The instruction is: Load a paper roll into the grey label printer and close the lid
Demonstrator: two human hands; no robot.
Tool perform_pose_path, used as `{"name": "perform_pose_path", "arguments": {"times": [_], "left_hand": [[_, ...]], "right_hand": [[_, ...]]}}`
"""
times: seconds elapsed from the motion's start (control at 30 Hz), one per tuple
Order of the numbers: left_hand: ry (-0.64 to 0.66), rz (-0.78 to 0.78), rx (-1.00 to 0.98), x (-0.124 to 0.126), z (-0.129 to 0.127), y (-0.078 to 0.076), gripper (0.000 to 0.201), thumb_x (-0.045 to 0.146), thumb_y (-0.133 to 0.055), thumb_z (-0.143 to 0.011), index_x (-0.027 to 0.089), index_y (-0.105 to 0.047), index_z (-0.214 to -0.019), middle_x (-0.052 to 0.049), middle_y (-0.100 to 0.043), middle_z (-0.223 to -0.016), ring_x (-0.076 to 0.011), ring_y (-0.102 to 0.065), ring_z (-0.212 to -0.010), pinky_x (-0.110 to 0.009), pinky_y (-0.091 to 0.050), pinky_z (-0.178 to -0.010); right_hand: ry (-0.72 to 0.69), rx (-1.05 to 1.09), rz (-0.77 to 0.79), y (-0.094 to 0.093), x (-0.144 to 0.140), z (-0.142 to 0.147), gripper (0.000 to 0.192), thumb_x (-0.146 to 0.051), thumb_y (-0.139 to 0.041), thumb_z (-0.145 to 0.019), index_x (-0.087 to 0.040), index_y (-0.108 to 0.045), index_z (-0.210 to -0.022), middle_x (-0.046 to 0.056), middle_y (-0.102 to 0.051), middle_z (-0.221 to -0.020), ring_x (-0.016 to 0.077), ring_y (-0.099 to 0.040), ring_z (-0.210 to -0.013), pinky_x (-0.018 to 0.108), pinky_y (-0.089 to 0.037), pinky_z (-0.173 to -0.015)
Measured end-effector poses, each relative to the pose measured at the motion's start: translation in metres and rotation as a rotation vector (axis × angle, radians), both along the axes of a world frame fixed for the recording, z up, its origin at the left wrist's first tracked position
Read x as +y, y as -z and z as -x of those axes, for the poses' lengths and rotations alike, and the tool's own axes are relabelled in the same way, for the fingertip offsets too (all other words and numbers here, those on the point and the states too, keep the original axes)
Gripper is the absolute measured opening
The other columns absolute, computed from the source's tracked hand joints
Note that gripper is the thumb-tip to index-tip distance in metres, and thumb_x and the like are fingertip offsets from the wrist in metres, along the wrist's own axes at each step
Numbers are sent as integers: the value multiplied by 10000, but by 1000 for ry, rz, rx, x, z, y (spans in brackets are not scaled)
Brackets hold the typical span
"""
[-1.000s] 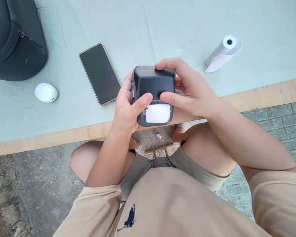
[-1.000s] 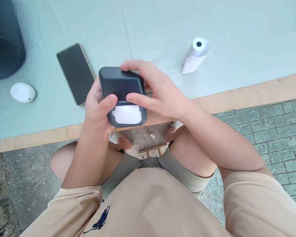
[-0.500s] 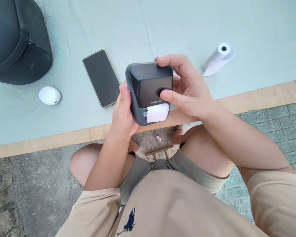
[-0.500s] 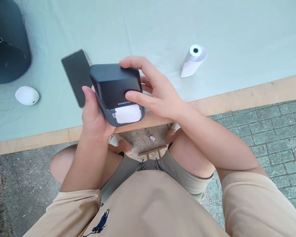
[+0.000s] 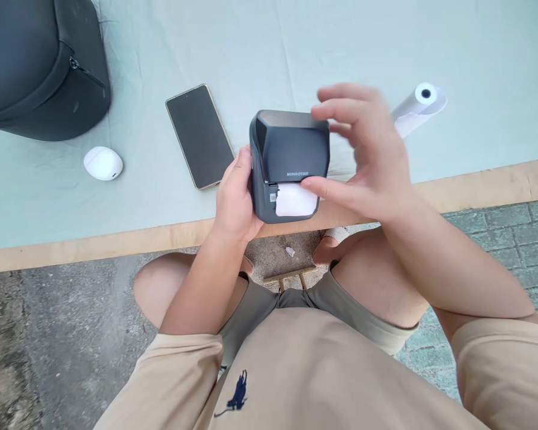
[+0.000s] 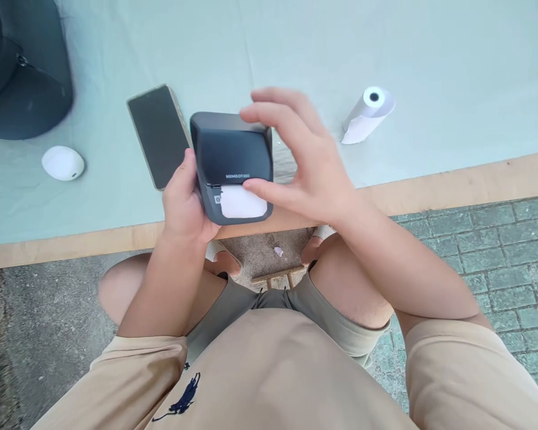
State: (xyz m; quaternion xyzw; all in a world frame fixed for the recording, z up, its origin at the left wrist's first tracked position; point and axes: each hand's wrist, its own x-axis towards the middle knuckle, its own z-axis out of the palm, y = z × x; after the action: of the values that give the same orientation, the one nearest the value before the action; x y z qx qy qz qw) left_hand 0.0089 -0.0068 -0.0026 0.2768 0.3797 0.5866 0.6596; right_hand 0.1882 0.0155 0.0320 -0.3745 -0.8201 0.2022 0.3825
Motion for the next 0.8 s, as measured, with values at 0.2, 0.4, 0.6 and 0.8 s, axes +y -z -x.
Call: {"name": "perform_pose_path", "arguments": {"times": [0.2, 0.4, 0.6, 0.8], "left_hand": [[142, -22, 16, -1, 1, -4, 288, 498, -589, -872, 229, -652, -951, -51, -688, -878, -276, -662, -1104, -377, -580, -839], [135, -45, -31, -5, 0, -5, 218, 393, -552, -926, 212, -640, -1009, -57, -711, -999, -260, -578, -1292, -354, -556, -984], [179, -105, -2, -5, 2, -4, 260, 450, -589, -916, 232, -639, -1048, -53, -698, -1030, -270, -579, -1281, -311, -592, -811], [149, -132, 72, -7, 0, -4, 374, 530, -607, -899, 217, -648, -1099, -41, -683, -1042, -261, -602, -1251, -305, -581, -875]], "right_hand": [[290, 289, -70, -15, -3, 9, 148, -317, -596, -936, -220, -485, -915, -5, -570, -997, 45, -565, -603, 255, -418, -485], [168, -130, -102, -16, 4, 9, 26, -240, -579, -900, -222, -562, -893, 4, -673, -897, 123, -615, -693, 288, -419, -515], [161, -513, -130, -17, 4, 6, 261, -298, -642, -834, -304, -595, -1091, -51, -734, -938, 140, -599, -637, 324, -345, -507], [150, -622, -48, -21, 1, 8, 250, -320, -620, -823, -307, -611, -1073, -27, -713, -806, 182, -588, -640, 350, -287, -483]]}}
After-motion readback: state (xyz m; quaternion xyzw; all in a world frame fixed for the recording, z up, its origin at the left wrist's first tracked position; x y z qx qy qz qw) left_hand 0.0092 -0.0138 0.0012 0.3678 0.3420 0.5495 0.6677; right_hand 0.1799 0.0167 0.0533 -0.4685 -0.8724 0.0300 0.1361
